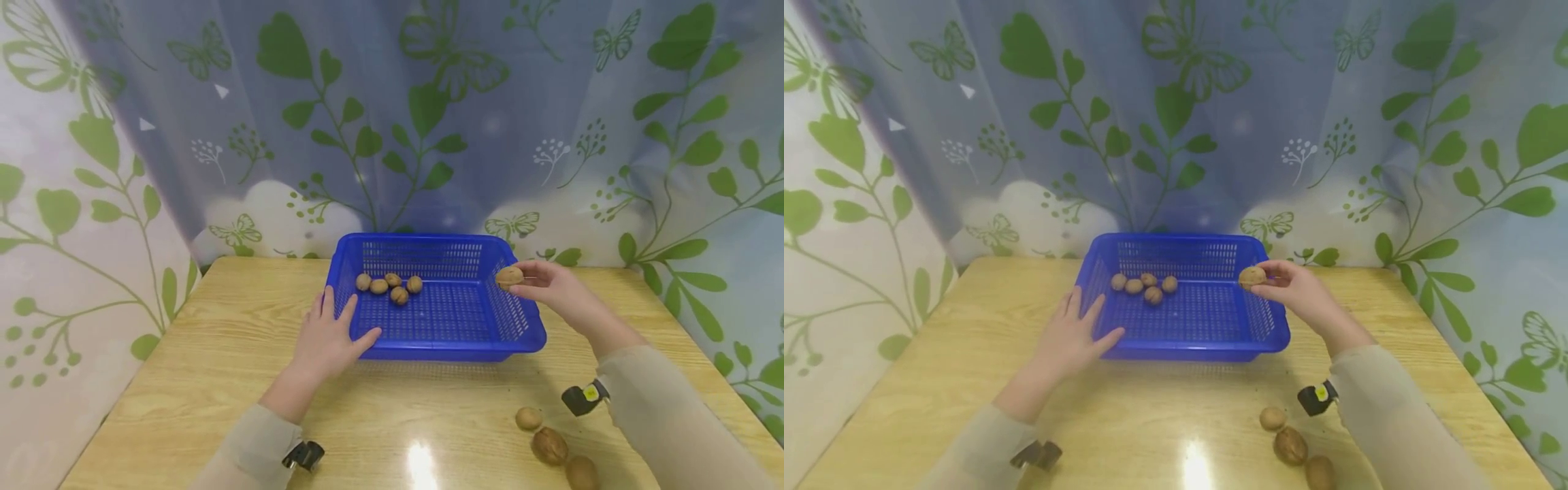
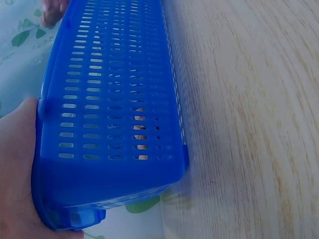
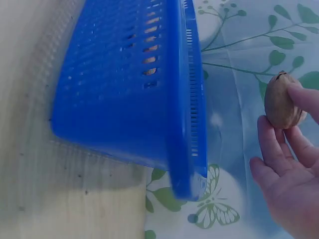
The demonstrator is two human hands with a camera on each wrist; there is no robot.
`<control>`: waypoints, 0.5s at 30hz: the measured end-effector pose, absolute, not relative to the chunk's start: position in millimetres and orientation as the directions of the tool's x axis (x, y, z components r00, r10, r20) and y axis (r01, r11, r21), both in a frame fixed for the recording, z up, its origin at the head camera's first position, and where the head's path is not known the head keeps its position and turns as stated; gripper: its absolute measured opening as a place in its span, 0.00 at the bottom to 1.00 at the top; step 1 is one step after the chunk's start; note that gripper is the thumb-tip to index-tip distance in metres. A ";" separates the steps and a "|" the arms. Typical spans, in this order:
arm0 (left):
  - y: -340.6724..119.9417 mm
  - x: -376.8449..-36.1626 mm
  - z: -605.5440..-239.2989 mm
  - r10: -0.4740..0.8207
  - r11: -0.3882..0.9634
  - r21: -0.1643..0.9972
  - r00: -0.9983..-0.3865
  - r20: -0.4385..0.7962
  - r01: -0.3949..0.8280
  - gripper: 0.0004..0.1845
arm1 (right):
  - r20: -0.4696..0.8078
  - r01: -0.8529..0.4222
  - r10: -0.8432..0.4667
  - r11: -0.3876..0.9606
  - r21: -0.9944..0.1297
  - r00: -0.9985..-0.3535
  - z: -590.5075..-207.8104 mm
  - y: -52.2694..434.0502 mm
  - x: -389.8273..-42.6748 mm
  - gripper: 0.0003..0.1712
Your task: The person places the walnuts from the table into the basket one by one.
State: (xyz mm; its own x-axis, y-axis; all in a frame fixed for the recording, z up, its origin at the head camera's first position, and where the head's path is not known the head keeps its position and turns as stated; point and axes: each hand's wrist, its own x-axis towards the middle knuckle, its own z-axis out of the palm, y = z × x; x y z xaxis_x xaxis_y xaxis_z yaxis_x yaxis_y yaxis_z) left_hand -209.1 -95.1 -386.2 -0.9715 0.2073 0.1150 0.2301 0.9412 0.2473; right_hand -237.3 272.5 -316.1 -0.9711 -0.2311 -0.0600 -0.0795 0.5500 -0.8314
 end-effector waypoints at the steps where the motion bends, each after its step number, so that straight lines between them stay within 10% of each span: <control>1: -94.7 -209.5 -386.1 0.209 0.940 0.250 -0.971 0.116 0.232 0.45 | -0.061 -0.083 -0.238 0.551 -0.830 -0.969 -314.7 269.2 -243.5 0.37; 15: -96.2 -211.1 -388.4 0.198 0.939 0.264 -0.975 0.106 0.219 0.45 | -0.103 -0.069 -0.263 0.574 -0.816 -0.959 -321.1 218.6 -330.0 0.28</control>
